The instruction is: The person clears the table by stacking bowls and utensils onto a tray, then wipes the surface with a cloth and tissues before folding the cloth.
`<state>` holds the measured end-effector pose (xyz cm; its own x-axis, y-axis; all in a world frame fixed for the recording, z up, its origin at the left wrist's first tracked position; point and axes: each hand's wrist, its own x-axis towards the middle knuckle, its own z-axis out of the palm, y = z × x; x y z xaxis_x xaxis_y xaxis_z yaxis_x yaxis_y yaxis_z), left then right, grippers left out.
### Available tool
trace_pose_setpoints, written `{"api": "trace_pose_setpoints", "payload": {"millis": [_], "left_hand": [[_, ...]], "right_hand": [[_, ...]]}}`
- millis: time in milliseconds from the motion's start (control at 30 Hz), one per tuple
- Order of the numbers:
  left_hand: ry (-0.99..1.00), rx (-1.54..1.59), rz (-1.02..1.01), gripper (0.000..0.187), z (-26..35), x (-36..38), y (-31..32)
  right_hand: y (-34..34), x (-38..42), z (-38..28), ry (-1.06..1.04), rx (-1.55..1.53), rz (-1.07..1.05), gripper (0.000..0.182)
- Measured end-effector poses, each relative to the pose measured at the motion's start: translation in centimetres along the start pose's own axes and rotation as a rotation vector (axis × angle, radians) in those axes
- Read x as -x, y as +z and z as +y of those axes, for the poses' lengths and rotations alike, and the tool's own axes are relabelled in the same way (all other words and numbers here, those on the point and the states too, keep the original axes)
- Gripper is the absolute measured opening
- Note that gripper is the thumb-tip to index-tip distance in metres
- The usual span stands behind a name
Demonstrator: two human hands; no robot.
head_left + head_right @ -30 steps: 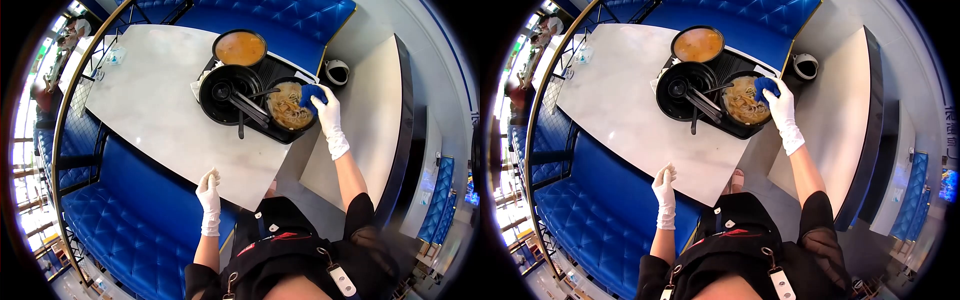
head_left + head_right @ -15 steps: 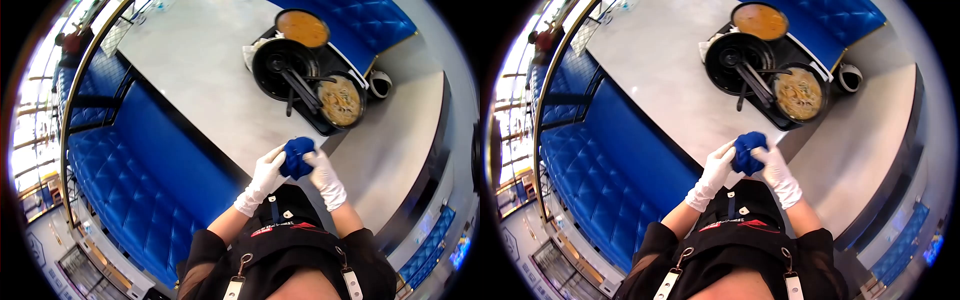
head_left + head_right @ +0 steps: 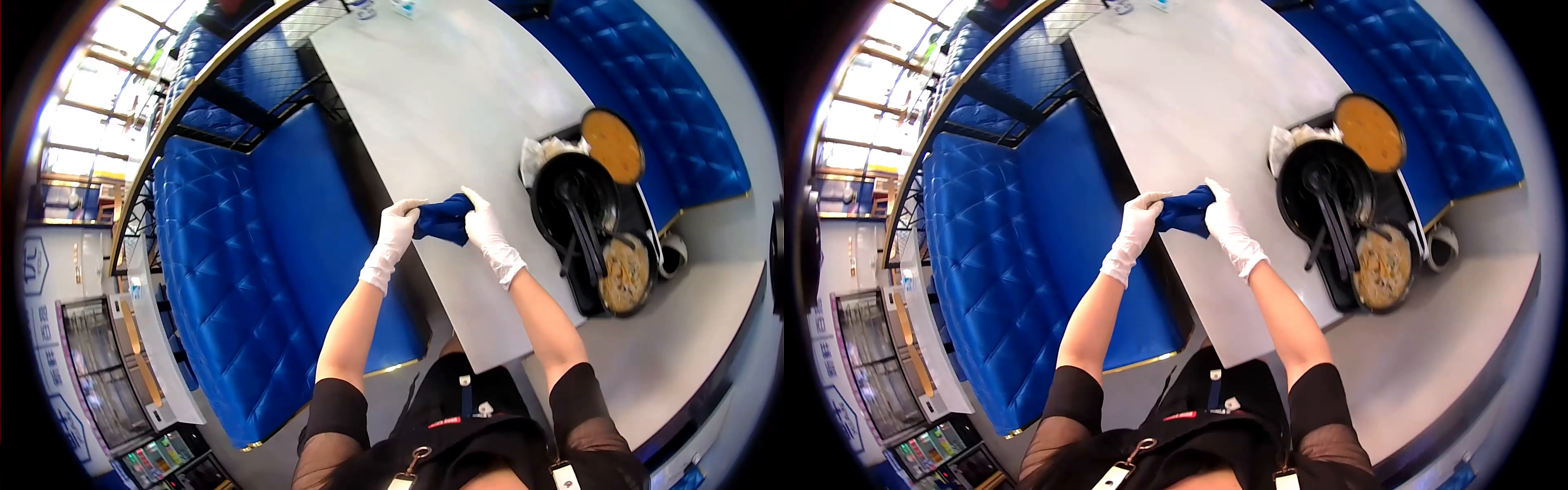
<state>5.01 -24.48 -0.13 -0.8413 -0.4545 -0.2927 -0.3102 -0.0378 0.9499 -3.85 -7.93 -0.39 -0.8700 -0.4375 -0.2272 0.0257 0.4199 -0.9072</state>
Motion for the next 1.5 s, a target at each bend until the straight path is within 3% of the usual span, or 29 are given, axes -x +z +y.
{"api": "trace_pose_setpoints", "payload": {"millis": [67, 167, 267, 400, 467, 533, 600, 667, 767, 1033, 1067, 1133, 1500], "left_hand": [[0.03, -0.081, 0.02, 0.023, 0.2, -2.7, -0.9], [0.361, -0.293, 0.194, 0.019, 0.7, -6.3, -1.7], [0.479, -0.318, 0.271, 0.023, 1.9, -9.7, -2.1], [0.651, -0.583, 0.293, 0.025, 1.7, -12.9, -3.2], [0.724, -0.709, 0.281, 0.026, 1.2, -13.3, -3.7], [0.822, -1.031, 0.355, 0.027, 1.3, -13.0, -4.4], [0.749, -1.057, 0.36, 0.024, 0.4, -13.4, -4.7], [0.665, -0.827, 0.28, 0.015, -0.8, -14.0, -4.9], [0.592, -0.767, 0.263, 0.007, -0.8, -12.9, -4.8], [0.414, -0.8, 0.215, 0.01, -0.9, -3.2, -0.8], [0.421, -0.799, 0.2, 0.01, -1.4, -1.7, -0.3], [0.62, -0.828, 0.183, 0.01, -3.0, 0.7, 0.8], [0.546, -0.811, 0.103, 0.015, -6.2, 17.8, 8.8]], "right_hand": [[0.9, -2.9, 0.0, -0.251, 0.059, 0.147, 0.051], [1.6, -7.3, -0.6, -0.322, 0.143, 0.14, 0.048], [2.7, -11.1, -1.7, -0.38, 0.189, 0.168, 0.045], [3.8, -13.6, -2.5, -0.405, 0.353, 0.182, 0.042], [4.3, -13.4, -3.0, -0.634, 0.897, 0.249, 0.044], [4.2, -14.0, -3.7, -0.652, 0.962, 0.211, 0.044], [4.4, -14.9, -3.2, -0.671, 1.026, 0.175, 0.044], [4.1, -16.1, -1.8, -0.614, 0.859, 0.02, 0.042], [3.0, -15.3, -1.4, -0.716, 0.734, 0.011, 0.047], [-0.3, -7.8, 0.8, -0.724, 0.744, -0.05, 0.043], [-0.9, -6.5, 1.5, -0.716, 0.712, -0.061, 0.042], [-1.9, -4.2, 3.6, -0.746, 0.687, -0.065, 0.039], [-7.8, 11.2, 8.5, -0.739, 0.59, -0.082, 0.033]]}}
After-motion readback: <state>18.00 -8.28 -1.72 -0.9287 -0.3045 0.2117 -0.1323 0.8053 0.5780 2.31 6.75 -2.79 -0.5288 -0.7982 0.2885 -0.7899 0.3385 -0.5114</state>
